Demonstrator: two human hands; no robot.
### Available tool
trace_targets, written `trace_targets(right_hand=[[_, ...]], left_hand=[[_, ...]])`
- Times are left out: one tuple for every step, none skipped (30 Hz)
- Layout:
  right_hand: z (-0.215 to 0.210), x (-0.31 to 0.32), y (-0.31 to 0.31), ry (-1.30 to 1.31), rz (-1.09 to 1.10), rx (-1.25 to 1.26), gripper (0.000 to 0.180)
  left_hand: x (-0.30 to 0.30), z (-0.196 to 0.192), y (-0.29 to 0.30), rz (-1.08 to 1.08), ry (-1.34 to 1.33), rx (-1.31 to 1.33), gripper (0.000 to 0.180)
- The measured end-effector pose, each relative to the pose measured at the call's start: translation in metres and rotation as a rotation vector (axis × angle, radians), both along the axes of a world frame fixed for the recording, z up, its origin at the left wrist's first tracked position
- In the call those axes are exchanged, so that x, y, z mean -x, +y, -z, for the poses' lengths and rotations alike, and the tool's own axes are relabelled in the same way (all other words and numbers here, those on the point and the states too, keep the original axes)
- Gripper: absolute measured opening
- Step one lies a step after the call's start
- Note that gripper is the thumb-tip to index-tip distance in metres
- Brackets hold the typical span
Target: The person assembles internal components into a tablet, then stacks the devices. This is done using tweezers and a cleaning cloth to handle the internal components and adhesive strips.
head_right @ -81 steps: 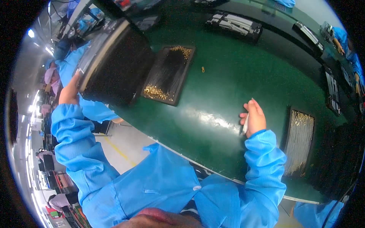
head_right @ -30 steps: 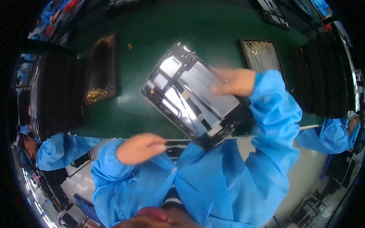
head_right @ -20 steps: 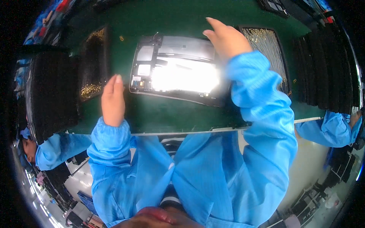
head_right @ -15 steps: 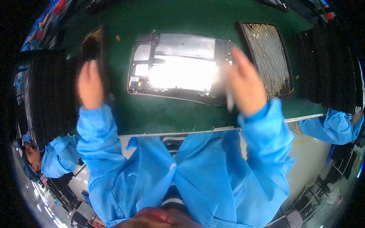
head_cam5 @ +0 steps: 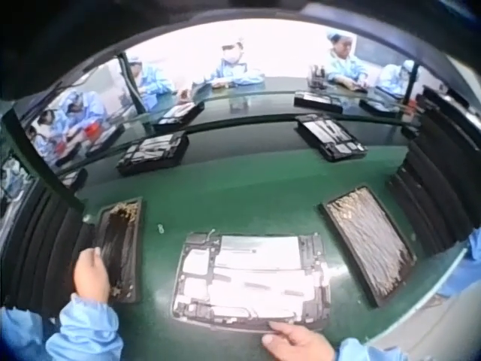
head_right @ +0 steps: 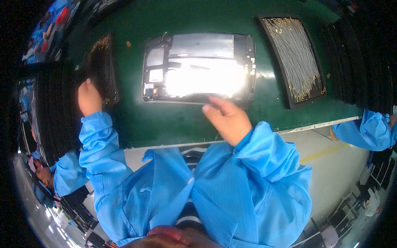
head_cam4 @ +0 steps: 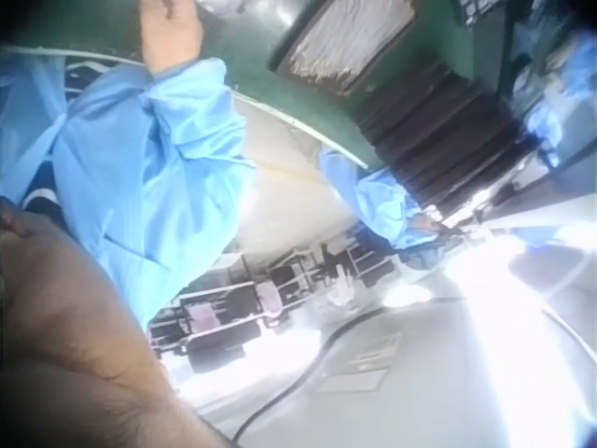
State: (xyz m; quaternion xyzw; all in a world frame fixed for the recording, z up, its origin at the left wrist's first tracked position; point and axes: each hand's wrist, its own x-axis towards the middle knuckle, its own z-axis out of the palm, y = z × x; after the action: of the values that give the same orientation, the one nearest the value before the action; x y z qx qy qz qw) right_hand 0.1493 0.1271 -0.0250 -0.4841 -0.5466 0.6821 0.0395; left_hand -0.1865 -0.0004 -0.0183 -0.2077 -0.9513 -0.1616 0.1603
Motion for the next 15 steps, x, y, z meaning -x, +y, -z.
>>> trace_targets(right_hand=[[0.004,-0.002,0.0,0.018,0.003,-0.111,0.04],[0.008,-0.005,0.0,0.036,0.007,-0.221,0.039],[0.007,-0.003,0.003,0.036,0.002,-0.225,0.039],[0.003,-0.003,0.005,0.023,-0.043,-0.199,0.039],[0.0,-0.003,0.007,0.011,-0.086,-0.173,0.038],[0.0,-0.004,0.007,0.012,-0.091,-0.172,0.038],[0.001,-0.003,0.008,0.033,-0.102,-0.171,0.038],[0.001,-0.002,0.008,0.056,-0.112,-0.17,0.037],[-0.005,0.001,0.01,0.067,-0.113,-0.17,0.037],[-0.016,0.004,0.011,0.067,-0.102,-0.055,0.037],[-0.024,0.004,0.012,0.068,-0.081,0.058,0.036],[-0.027,0.006,0.013,0.072,-0.062,0.056,0.036],[-0.029,0.009,0.017,0.135,-0.13,0.086,0.039],[-0.029,0.013,0.022,0.198,-0.195,0.109,0.042],[-0.027,0.017,0.024,0.188,-0.231,0.074,0.043]], left_hand=[[-0.01,0.001,0.002,-0.003,-0.023,-0.029,0.032],[-0.013,0.0,0.0,-0.009,-0.025,-0.033,0.032],[-0.016,-0.002,-0.002,0.041,-0.068,-0.037,0.032],[-0.019,-0.005,-0.005,0.088,-0.111,-0.037,0.032],[-0.021,-0.007,-0.007,0.088,-0.147,-0.027,0.033],[-0.022,-0.006,-0.01,0.083,-0.147,-0.026,0.033],[-0.018,-0.004,-0.013,0.063,-0.114,-0.005,0.033],[-0.017,-0.006,-0.014,0.045,-0.08,0.017,0.032],[-0.019,-0.012,-0.016,0.043,-0.07,0.017,0.032],[-0.03,-0.02,-0.015,0.081,-0.076,-0.05,0.029],[-0.042,-0.026,-0.012,0.13,-0.085,-0.119,0.026],[-0.057,-0.03,-0.011,0.15,-0.082,-0.119,0.026],[-0.074,-0.034,-0.01,0.268,-0.12,-0.189,0.022],[-0.086,-0.037,-0.008,0.39,-0.159,-0.262,0.018],[-0.096,-0.038,-0.008,0.462,-0.115,-0.237,0.015]])
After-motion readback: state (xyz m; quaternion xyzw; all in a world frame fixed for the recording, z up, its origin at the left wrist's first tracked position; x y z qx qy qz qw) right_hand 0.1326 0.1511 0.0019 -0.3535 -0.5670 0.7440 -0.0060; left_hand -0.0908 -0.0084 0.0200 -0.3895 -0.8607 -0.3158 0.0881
